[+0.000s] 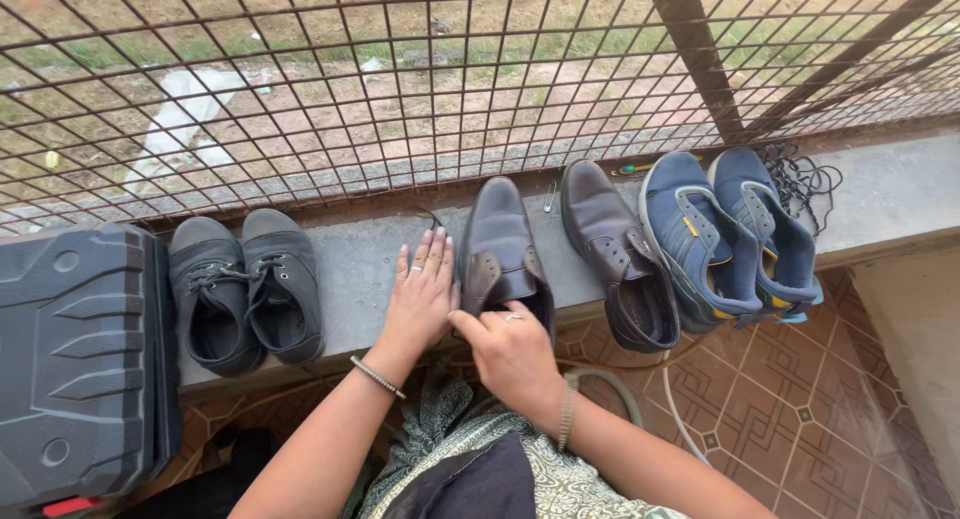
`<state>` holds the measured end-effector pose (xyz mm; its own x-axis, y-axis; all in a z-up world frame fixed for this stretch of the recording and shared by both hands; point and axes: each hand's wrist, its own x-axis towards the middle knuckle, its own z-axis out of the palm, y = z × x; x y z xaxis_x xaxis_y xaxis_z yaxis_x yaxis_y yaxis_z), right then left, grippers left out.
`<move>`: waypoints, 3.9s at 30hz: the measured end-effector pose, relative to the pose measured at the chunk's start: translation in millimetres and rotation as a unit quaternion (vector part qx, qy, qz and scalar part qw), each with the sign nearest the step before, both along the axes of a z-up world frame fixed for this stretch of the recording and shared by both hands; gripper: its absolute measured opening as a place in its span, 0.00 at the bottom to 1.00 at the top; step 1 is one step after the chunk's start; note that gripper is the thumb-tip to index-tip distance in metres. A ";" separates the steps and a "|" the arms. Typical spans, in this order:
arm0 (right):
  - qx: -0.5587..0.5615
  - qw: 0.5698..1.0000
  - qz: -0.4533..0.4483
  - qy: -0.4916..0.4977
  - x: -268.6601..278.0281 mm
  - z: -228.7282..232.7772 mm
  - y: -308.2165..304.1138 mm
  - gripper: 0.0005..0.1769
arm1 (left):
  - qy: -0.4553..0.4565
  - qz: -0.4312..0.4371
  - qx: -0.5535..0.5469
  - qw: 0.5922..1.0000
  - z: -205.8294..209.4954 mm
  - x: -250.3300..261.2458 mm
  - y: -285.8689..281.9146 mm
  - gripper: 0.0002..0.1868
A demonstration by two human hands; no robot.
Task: The person unlaces and relaces multiple pairs of shoes placed on a balcony ledge. They remove laces from each shoe, then rethread and tie them back in place, working sequentially across the pairs.
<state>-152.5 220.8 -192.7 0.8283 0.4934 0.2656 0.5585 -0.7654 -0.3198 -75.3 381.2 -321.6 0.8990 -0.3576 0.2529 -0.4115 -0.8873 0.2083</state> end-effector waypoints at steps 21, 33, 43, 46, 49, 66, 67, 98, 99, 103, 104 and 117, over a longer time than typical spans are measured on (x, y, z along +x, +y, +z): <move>0.064 0.996 0.063 0.013 -9.8 47.3 -65.0 0.28 | 0.242 0.052 0.209 0.946 81.5 10.1 -2.4 0.30; 0.229 0.889 -0.380 -0.114 42.1 20.3 -424.2 0.12 | 0.042 -0.200 -0.169 0.964 220.4 14.7 -306.0 0.12; 0.118 0.862 -0.484 -0.095 173.4 -104.5 -580.7 0.27 | 0.101 -0.262 0.012 0.960 140.9 120.6 -535.6 0.15; 0.102 0.856 -0.507 -0.008 188.8 -110.8 -588.3 0.18 | 0.115 -0.251 0.012 0.961 122.7 130.7 -544.1 0.19; 0.209 0.859 -0.468 0.014 184.5 -92.3 -592.7 0.12 | 0.053 -0.249 -0.046 0.966 122.3 139.0 -543.0 0.30; 0.791 0.594 0.090 0.115 110.4 140.3 -531.2 0.17 | 0.429 -0.321 -0.458 0.710 212.8 108.8 -473.5 0.19; 0.796 0.584 0.110 0.119 107.9 145.6 -532.1 0.18 | 0.415 -0.314 -0.467 0.715 221.5 106.5 -461.0 0.19; 0.635 0.617 0.039 0.463 31.0 32.4 -179.6 0.22 | 0.248 -0.117 -0.538 0.797 258.1 71.7 -161.9 0.10; 0.635 0.638 0.018 0.435 30.9 22.6 -172.9 0.23 | 0.251 -0.094 -0.514 0.815 239.9 80.5 -153.1 0.10; 0.401 0.889 -0.110 0.192 34.0 -5.9 -144.7 0.19 | 0.173 -0.045 -0.378 0.908 163.1 119.8 -140.8 0.08; 0.330 0.939 -0.086 0.043 35.2 -9.5 -136.2 0.17 | 0.109 -0.083 -0.351 0.926 147.8 129.1 -138.1 0.07; -0.020 0.979 -0.178 0.101 42.4 -58.7 -93.2 0.34 | -0.077 -0.085 -0.170 0.979 109.6 140.5 -132.8 0.07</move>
<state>-110.1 127.6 -251.4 0.9831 0.1713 0.0644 0.1830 -0.9142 -0.3615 65.2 248.4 -212.0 0.7755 -0.3703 0.5114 -0.5970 -0.6937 0.4030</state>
